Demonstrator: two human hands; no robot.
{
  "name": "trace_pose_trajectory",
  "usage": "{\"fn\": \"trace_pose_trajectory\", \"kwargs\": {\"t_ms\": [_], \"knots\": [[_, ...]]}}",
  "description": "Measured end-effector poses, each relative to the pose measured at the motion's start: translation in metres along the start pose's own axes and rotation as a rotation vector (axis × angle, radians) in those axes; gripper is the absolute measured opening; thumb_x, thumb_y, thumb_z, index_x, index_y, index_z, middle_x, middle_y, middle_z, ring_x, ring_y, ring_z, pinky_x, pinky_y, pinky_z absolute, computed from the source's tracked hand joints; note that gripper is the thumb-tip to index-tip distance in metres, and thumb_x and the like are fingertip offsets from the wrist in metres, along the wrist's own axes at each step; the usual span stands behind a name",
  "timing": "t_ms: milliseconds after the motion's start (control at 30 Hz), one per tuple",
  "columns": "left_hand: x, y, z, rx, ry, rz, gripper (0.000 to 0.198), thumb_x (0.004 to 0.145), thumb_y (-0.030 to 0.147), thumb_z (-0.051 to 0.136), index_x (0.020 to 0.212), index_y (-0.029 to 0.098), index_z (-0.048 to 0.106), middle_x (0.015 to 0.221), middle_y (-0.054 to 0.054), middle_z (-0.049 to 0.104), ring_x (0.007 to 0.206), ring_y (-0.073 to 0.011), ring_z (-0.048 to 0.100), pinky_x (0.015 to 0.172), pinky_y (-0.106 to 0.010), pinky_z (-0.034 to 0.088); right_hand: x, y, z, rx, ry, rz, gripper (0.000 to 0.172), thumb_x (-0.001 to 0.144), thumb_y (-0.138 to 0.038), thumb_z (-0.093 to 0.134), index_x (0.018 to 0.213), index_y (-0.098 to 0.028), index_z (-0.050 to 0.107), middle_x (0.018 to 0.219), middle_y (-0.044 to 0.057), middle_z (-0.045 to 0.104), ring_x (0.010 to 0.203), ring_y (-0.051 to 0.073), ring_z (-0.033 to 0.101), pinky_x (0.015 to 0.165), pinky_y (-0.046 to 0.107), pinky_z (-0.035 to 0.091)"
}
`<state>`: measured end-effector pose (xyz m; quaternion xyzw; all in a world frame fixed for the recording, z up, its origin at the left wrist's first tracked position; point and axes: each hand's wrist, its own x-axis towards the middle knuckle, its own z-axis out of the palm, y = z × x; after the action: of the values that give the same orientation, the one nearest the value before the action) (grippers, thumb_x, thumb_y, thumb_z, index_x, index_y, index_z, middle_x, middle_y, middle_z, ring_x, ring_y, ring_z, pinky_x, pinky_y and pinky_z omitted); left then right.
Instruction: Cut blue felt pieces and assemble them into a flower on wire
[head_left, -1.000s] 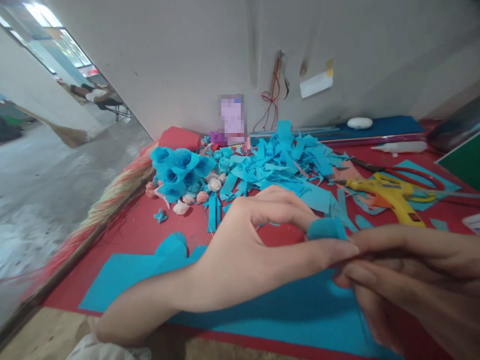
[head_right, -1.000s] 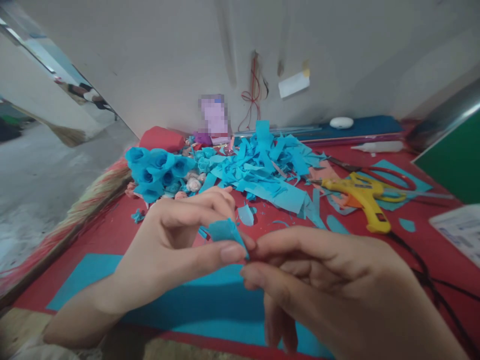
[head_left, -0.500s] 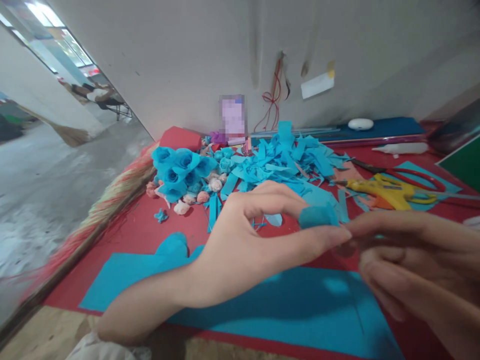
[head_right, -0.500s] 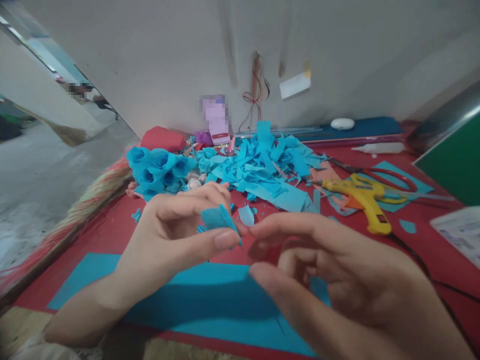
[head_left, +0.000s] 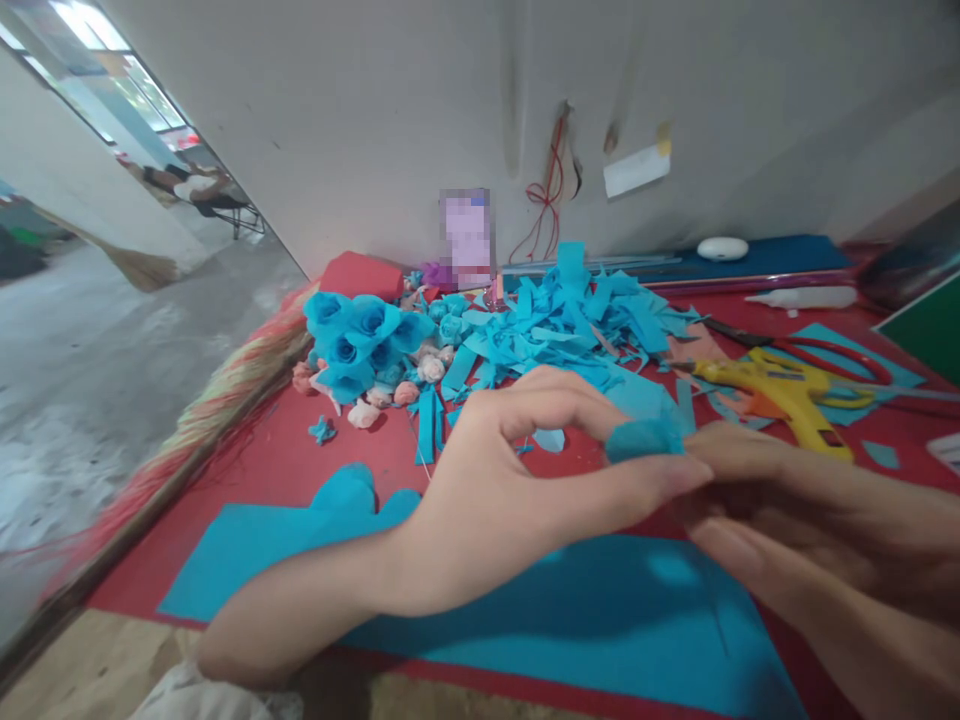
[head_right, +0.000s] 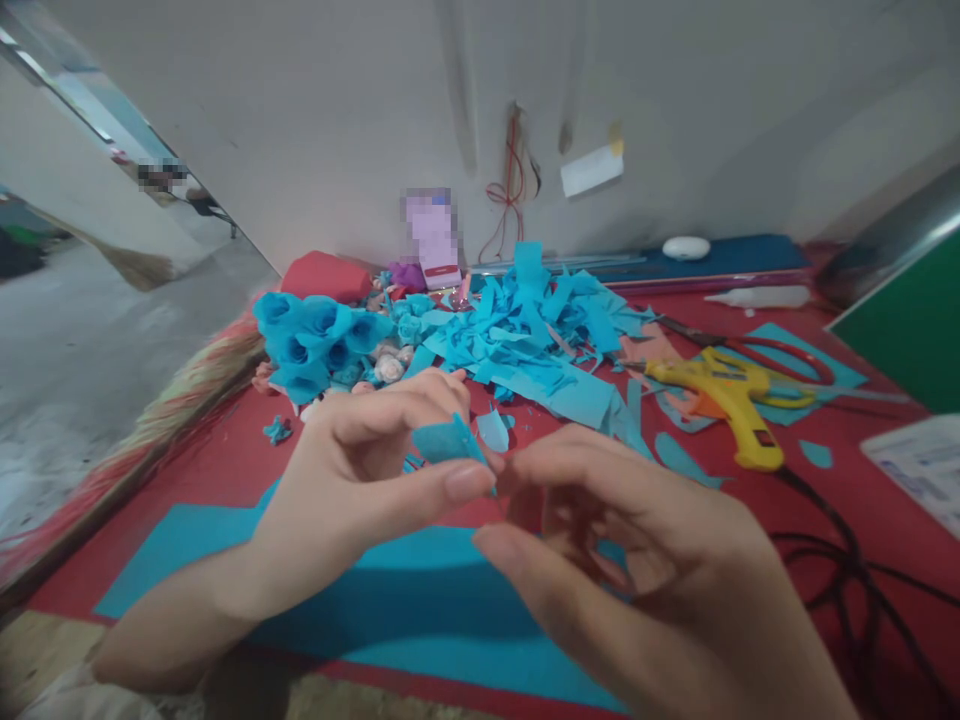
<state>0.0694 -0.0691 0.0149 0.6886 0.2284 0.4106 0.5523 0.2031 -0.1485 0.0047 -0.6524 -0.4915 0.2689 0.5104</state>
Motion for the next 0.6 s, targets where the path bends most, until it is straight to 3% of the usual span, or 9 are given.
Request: {"fn": "trace_pose_trajectory", "kwargs": {"t_ms": [267, 467, 600], "knots": [[-0.001, -0.002, 0.0, 0.049, -0.048, 0.023, 0.017, 0.067, 0.012, 0.068, 0.056, 0.017, 0.056, 0.064, 0.004, 0.059, 0.069, -0.0095, 0.053, 0.077, -0.025, 0.042, -0.001, 0.016, 0.003, -0.037, 0.011, -0.069, 0.022, 0.069, -0.048, 0.058, 0.064, -0.028, 0.066, 0.047, 0.0, 0.054, 0.047, 0.02, 0.057, 0.031, 0.022, 0.047], [-0.003, -0.003, 0.0, 0.053, -0.025, 0.014, 0.017, 0.067, 0.015, 0.068, 0.056, 0.016, 0.055, 0.062, 0.003, 0.056, 0.07, -0.0104, 0.053, 0.074, -0.025, 0.043, 0.001, 0.015, 0.001, -0.052, -0.122, -0.246, 0.005, 0.075, -0.041, 0.06, 0.075, -0.035, 0.061, 0.061, -0.007, 0.059, 0.057, 0.014, 0.061, 0.041, 0.011, 0.05], [-0.003, -0.004, 0.0, 0.053, 0.01, -0.001, 0.019, 0.065, 0.013, 0.068, 0.054, 0.017, 0.053, 0.061, 0.002, 0.054, 0.07, -0.0126, 0.053, 0.071, -0.027, 0.044, 0.003, 0.014, -0.002, -0.08, -0.13, -0.299, 0.012, 0.077, -0.037, 0.058, 0.066, -0.033, 0.056, 0.052, -0.009, 0.054, 0.054, 0.013, 0.061, 0.036, 0.009, 0.047]]}}
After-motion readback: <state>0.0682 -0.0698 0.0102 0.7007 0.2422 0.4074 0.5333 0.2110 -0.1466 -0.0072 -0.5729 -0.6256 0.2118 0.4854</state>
